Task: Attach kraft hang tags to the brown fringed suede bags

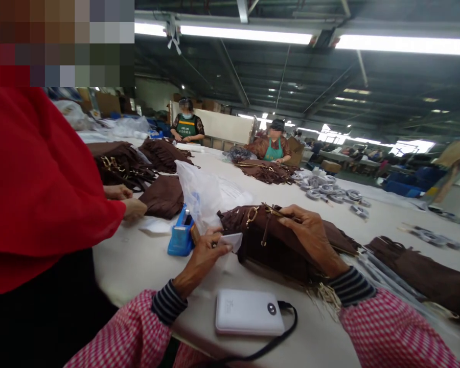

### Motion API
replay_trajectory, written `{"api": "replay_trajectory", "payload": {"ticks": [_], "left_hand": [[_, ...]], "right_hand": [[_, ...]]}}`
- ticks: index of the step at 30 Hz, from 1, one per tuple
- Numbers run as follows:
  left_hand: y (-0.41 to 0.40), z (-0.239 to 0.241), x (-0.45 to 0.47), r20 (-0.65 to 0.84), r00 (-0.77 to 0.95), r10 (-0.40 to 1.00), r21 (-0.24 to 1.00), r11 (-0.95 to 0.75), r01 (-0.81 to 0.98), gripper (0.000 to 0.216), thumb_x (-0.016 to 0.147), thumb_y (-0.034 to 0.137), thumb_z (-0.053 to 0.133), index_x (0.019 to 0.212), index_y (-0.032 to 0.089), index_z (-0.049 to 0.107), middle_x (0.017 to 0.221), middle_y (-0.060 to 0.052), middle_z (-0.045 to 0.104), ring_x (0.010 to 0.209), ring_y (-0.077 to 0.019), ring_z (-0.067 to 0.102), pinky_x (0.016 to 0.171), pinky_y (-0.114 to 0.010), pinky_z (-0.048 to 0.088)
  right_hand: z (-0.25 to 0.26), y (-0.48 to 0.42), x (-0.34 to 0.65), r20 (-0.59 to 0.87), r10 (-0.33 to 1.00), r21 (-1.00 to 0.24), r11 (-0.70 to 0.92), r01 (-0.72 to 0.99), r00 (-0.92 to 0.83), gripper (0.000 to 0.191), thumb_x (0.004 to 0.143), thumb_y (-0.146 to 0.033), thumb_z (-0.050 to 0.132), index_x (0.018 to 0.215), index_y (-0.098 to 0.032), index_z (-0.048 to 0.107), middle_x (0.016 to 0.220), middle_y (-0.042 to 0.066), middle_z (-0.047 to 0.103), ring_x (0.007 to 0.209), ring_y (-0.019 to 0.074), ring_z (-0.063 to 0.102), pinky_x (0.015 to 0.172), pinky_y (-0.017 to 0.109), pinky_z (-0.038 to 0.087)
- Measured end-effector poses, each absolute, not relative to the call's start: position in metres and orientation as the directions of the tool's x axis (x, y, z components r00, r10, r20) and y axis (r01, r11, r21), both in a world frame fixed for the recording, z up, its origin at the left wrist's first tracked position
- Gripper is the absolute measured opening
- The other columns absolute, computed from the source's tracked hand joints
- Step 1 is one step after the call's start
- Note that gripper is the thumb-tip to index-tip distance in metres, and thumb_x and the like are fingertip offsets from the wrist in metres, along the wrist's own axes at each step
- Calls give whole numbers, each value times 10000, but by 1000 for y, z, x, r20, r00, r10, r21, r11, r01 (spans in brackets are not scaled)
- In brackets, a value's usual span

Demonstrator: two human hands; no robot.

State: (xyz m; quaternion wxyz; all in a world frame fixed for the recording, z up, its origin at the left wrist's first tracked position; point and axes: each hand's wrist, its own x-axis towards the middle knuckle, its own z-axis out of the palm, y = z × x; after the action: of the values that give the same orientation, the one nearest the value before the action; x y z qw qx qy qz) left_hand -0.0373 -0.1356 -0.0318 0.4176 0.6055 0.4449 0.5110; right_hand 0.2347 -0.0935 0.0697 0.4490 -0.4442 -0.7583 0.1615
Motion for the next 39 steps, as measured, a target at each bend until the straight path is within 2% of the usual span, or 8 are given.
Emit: {"api": "replay_trajectory", "payload": {"ticks": [10, 17, 23, 27, 31, 34, 37, 39], "left_hand": [[-117, -15, 10, 212, 462, 861, 957, -279, 83, 173, 738, 260, 706, 817, 137, 800, 806, -34, 681, 833, -207, 599, 771, -307, 437], [-173, -18, -74, 4, 301, 954, 1000, -9, 15, 298, 766, 401, 776, 884, 128, 763, 856, -62, 723, 804, -194, 620, 716, -264, 457], [-245, -18, -121, -202, 268, 942, 979, 205, 18, 311, 756, 418, 791, 850, 126, 743, 739, -30, 692, 677, -140, 578, 653, -221, 412], [-267, -19, -114, -268, 220, 938, 960, 280, -27, 283, 770, 402, 787, 848, 133, 744, 692, -4, 659, 611, -105, 519, 595, -196, 370], [-273, -12, -108, -254, 220, 942, 958, 276, -75, 289, 761, 417, 800, 839, 146, 742, 687, 2, 652, 607, -108, 526, 584, -194, 382], [-275, -6, -105, -224, 221, 949, 963, 250, -98, 293, 758, 416, 801, 861, 146, 749, 706, 0, 654, 619, -109, 528, 596, -196, 394], [-279, -3, -101, -204, 213, 956, 966, 231, -113, 294, 754, 411, 804, 859, 141, 750, 722, -3, 653, 634, -110, 522, 618, -201, 405], [-284, -3, -97, -207, 206, 956, 965, 234, -120, 295, 750, 410, 807, 870, 147, 751, 747, -5, 658, 652, -116, 527, 635, -209, 418]], "right_hand": [[63, -91, 233, 552, 819, -657, 543, 523, -156, 149, 797, -287, 648, 865, -185, 734, 874, 36, 731, 845, 228, 633, 832, 359, 462], [34, -100, 215, 648, 709, -476, 662, 579, -278, 90, 884, -191, 605, 894, -205, 694, 893, 48, 682, 854, 217, 617, 789, 339, 464], [-29, -113, 193, 440, 564, -122, 808, 576, -698, 217, 920, -57, 492, 929, -191, 662, 933, 82, 656, 879, 224, 564, 747, 333, 435], [-32, -111, 194, 356, 613, -116, 778, 618, -705, 211, 905, -42, 514, 919, -196, 657, 936, 67, 654, 877, 208, 561, 732, 311, 431], [-4, -132, 185, 339, 672, -240, 739, 630, -659, 205, 878, -56, 558, 938, -210, 679, 985, 70, 659, 934, 218, 557, 806, 327, 449], [9, -175, 163, 342, 792, -603, 598, 528, -506, 107, 924, -205, 604, 899, -216, 708, 924, 58, 661, 867, 203, 579, 768, 315, 464], [1, -223, 133, -34, 887, -967, 87, 240, -460, 290, 940, -446, 613, 836, -194, 711, 685, 11, 583, 552, 115, 462, 483, 233, 343], [-11, -247, 111, -272, 830, -950, -313, -2, -487, 368, 904, -541, 632, 878, -180, 702, 664, 2, 578, 494, 85, 409, 414, 198, 259]]}}
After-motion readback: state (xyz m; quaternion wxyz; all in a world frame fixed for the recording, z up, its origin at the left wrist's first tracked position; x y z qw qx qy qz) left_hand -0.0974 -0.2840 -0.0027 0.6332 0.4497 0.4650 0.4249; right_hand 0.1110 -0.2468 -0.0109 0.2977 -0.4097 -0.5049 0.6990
